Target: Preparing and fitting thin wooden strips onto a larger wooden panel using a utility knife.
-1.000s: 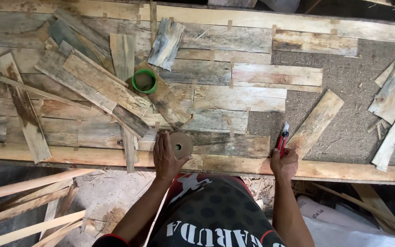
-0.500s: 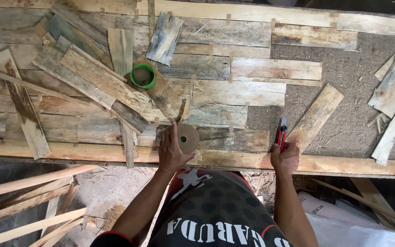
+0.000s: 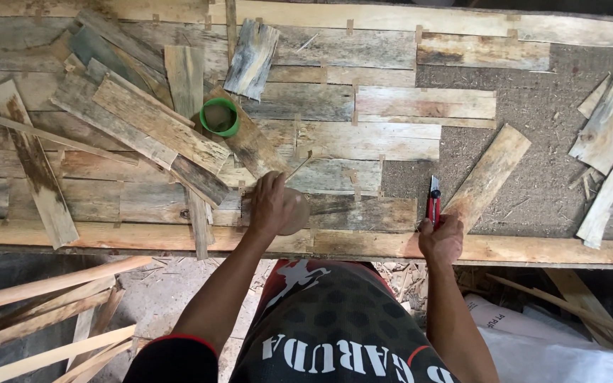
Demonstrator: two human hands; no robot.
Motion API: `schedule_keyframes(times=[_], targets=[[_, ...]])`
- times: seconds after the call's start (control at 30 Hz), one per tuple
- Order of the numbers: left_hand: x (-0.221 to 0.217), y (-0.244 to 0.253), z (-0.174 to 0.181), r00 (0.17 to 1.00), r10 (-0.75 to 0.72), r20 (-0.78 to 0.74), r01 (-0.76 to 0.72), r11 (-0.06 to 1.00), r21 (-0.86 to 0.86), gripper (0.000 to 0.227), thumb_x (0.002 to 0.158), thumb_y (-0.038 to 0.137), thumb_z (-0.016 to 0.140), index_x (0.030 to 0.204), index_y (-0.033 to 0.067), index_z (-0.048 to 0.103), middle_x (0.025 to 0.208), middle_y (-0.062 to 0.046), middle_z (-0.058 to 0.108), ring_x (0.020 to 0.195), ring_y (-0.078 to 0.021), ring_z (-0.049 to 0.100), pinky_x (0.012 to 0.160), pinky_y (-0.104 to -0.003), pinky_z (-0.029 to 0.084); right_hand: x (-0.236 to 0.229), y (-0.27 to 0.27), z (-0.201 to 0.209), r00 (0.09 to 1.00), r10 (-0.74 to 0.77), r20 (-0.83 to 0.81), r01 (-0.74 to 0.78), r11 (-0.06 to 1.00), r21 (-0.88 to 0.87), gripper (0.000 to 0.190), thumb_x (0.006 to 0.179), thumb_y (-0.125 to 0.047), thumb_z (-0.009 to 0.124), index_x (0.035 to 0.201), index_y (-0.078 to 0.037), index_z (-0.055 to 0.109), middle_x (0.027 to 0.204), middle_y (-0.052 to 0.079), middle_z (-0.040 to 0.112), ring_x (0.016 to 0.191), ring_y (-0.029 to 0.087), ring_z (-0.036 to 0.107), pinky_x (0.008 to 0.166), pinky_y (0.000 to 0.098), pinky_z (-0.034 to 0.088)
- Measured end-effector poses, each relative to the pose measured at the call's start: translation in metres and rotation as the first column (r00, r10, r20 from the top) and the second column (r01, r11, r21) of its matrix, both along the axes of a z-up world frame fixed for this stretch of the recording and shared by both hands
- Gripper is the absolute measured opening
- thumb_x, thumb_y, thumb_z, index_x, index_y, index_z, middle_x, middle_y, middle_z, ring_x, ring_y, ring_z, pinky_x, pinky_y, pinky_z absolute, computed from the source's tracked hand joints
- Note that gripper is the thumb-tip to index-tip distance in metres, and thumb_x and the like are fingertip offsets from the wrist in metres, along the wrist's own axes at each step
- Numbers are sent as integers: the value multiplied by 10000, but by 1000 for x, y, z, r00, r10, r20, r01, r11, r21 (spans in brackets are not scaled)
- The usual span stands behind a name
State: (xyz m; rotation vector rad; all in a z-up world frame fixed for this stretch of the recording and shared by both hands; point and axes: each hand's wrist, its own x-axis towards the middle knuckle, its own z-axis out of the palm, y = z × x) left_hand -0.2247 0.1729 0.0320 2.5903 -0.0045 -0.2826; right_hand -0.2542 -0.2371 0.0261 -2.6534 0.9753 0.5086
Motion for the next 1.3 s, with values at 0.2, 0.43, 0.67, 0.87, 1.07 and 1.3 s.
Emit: schedule_keyframes(times=[0.2,0.43,0.67,0.87,1.07,1.3], targets=[[57,-39,-20,973,77,218,-25,973,-228,278,849,-1,723,1110,12,627,1161,-152,659,1121,-314,620,982,-457,501,-15,-9,-13,955,-4,297,-8,999,42,391,952,-335,752,1147,-19,632,1130,175,652,973,327,672,880,502,543],[87,-42,-60,989,94,114,-79,988,-130,184,922,-86,645,1051,46,652,1084,-144,697,1049,-310,650,902,-452,535,-10,25,28,941,-118,316,13,949,314,383,977,-287,700,1201,0,578,1011,169,710,842,244,677,790,440,575],[86,-13,-57,985,143,-96,-172,756,-631,335,907,-107,569,1203,24,658,1105,-108,735,926,-162,698,761,-268,569,-5,73,50,960,72,270,-228,763,605,292,997,-137,555,1214,12,429,988,189,722,718,187,662,586,298,578],[73,-9,-24,973,65,-221,-206,675,-708,389,899,-103,564,1223,43,722,1157,-44,761,914,-59,695,770,-193,550,14,128,82,859,504,89,-495,773,398,286,1068,-185,449,1344,-176,523,1068,103,725,651,221,658,489,350,556],[64,-14,-8,963,18,-268,-209,675,-707,391,909,-66,639,1263,71,731,1015,-6,756,724,-19,570,649,-179,492,27,154,91,649,712,267,-760,615,208,299,1052,-215,491,1340,-188,566,1071,114,728,652,275,680,499,410,559],[61,-13,10,944,-2,-330,-221,740,-636,464,857,-100,624,1247,114,755,944,1,768,600,-7,490,514,-179,409,30,160,88,579,708,404,-805,574,149,304,1045,-211,531,1336,-135,567,1058,130,730,668,297,691,531,445,553]])
